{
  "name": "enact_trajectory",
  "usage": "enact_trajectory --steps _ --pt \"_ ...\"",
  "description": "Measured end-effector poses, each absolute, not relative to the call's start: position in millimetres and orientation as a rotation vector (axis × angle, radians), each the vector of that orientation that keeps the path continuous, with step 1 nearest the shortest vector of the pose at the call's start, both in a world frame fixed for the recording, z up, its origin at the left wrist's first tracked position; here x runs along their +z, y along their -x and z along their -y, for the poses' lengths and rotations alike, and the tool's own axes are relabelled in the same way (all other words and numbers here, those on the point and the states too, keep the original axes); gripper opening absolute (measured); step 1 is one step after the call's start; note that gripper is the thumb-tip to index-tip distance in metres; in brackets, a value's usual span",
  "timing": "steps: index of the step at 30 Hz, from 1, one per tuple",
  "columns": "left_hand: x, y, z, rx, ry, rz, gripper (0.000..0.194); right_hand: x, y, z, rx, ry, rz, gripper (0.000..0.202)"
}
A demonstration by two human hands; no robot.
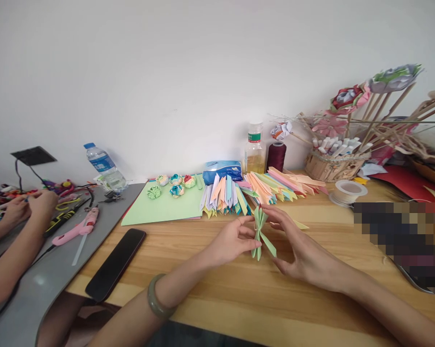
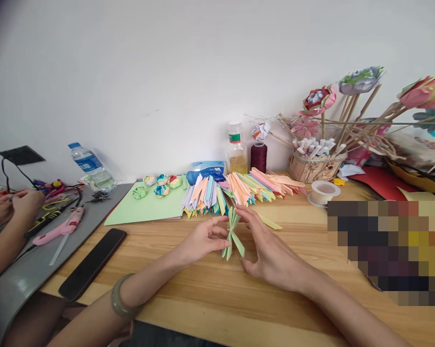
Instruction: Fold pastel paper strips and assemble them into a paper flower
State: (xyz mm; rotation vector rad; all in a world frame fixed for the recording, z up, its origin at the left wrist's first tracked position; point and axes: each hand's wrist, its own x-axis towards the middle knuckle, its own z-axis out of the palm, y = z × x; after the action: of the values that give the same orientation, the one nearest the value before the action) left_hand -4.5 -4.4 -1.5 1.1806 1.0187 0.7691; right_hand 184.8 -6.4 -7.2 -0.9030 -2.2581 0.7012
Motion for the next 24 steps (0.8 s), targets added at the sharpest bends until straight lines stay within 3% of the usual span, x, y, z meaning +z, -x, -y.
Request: enact_trajectory --steps 6,10,13,17,24 --pt "-5.6 6.2 3.2 0.666 -1.244 -0.990 0.071 -7.2 -188.5 5.5 0.784 0.990 2.296 0.073" --pt "-7.9 4.1 5.0 0.680 -1.307 -0.944 0.061 -5.5 -185.1 5.3 0.589 1.030 2.305 0.052" --pt "-7.4 3.9 4.7 0.702 -1.258 -0.989 0.068 -3.1 -182.3 5.3 0.424 1.063 2.308 0.034" --pt "-3.4 4.7 3.9 0.710 -1.191 -0.971 0.078 2.6 -182.1 5.4 0.226 1.029 2.358 0.026" --pt "-2.4 1.0 6.8 0.706 -1.211 -0.953 0.077 7.8 -182.9 6.7 0.137 0.943 2.487 0.014"
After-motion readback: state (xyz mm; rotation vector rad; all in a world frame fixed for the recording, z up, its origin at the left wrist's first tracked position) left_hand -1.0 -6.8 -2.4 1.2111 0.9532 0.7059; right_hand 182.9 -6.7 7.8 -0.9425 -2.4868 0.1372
